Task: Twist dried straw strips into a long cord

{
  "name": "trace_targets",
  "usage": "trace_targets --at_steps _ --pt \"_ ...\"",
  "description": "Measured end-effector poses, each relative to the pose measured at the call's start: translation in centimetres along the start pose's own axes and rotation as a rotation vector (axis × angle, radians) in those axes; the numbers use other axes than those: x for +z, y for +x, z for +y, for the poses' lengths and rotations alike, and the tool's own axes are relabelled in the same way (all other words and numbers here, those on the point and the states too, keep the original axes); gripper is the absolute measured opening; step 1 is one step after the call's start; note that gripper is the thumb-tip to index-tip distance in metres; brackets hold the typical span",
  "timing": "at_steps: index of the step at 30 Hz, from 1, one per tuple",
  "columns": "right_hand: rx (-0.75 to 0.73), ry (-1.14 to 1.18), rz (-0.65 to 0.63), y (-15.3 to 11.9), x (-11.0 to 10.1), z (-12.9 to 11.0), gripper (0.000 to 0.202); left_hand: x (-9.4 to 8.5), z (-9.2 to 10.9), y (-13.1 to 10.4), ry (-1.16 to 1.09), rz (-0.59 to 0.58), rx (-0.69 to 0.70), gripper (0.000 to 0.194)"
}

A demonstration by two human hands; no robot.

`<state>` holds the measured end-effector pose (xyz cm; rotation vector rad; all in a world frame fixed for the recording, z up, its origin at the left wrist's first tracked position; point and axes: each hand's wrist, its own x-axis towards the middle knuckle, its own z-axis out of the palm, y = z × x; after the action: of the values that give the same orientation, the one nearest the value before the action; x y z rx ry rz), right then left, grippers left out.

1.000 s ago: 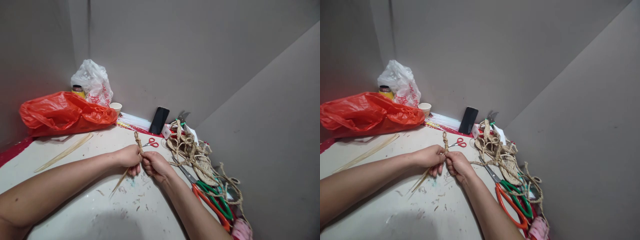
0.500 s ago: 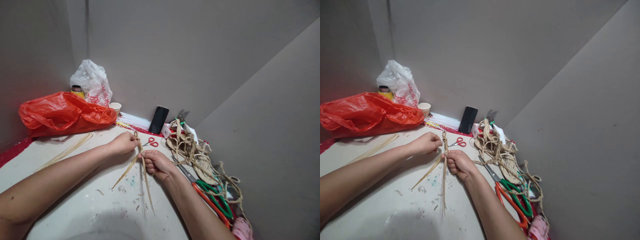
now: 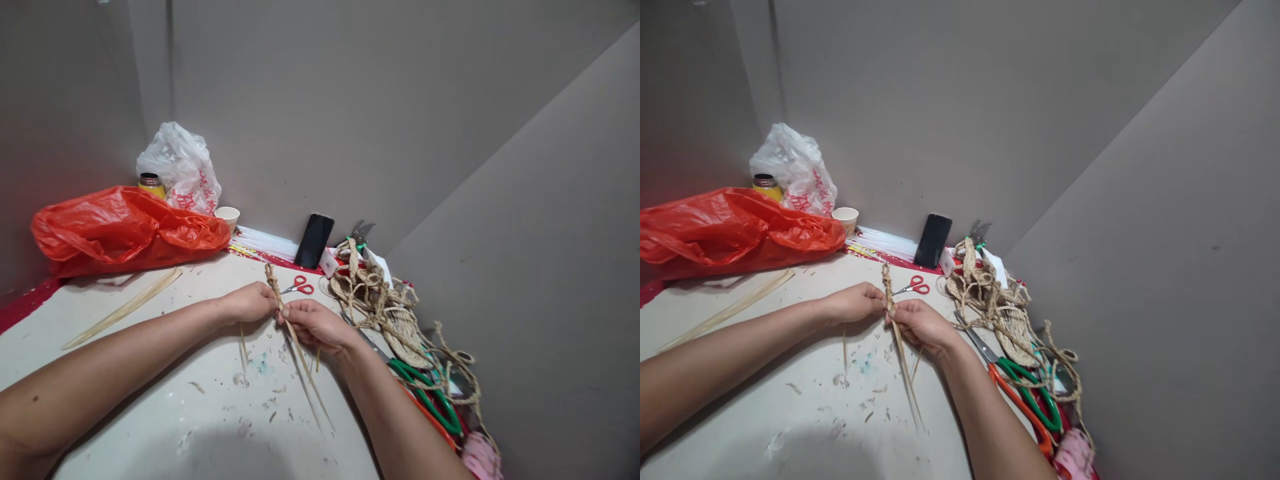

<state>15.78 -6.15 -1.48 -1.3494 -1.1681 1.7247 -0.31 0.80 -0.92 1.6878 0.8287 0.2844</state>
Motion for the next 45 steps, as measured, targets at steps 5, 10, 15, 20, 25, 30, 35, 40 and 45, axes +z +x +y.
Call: trace_targets --at_steps 5,10,15,20,25,30,35,40,45 --pt "-0.106 -0.372 0.119 -0.1 0.7 0.0 0.021 0.0 -0.6 0.5 0.046 -0.044 0.012 0.024" --pt "-0.194 -0.664 0.261 0.1 1.3 0.2 0.022 0.3 -0.5 0.1 -0.006 -0.064 -0.119 0.017" --pt "-0.241 -0.812 0.289 -0.4 0.8 0.1 0.027 0.6 -0.2 0.0 -0.069 -0.01 -0.12 0.019" --pt "-0.199 -0.854 0.316 -1.1 0.6 -0.9 0.024 0.9 -0.8 0.3 -0.017 0.046 -0.071 0.019" --pt "-0.102 -0.625 0.299 -0.9 2.2 -1.1 0.026 1.1 -0.9 0.3 -0.131 0.023 -0.021 0.018" --pt "-0.052 -0.646 0.346 -0.6 3.7 0.1 0.029 1.3 -0.2 -0.2 -0.279 0.007 -0.123 0.023" --pt "-0.119 -0.884 0.342 -1.8 4.9 -0.2 0.026 1.4 0.3 -0.5 -0.284 0.039 -0.161 0.02" --pt "-0.127 -0.759 0.136 -3.3 4.0 -2.0 0.034 0.7 0.6 -0.6 -0.329 -0.019 -0.154 0.021" --pt "-0.333 -0.488 0.586 -1.9 1.5 -2.0 0.038 0.0 0.5 -0.5 -0.409 -0.118 -0.148 0.022"
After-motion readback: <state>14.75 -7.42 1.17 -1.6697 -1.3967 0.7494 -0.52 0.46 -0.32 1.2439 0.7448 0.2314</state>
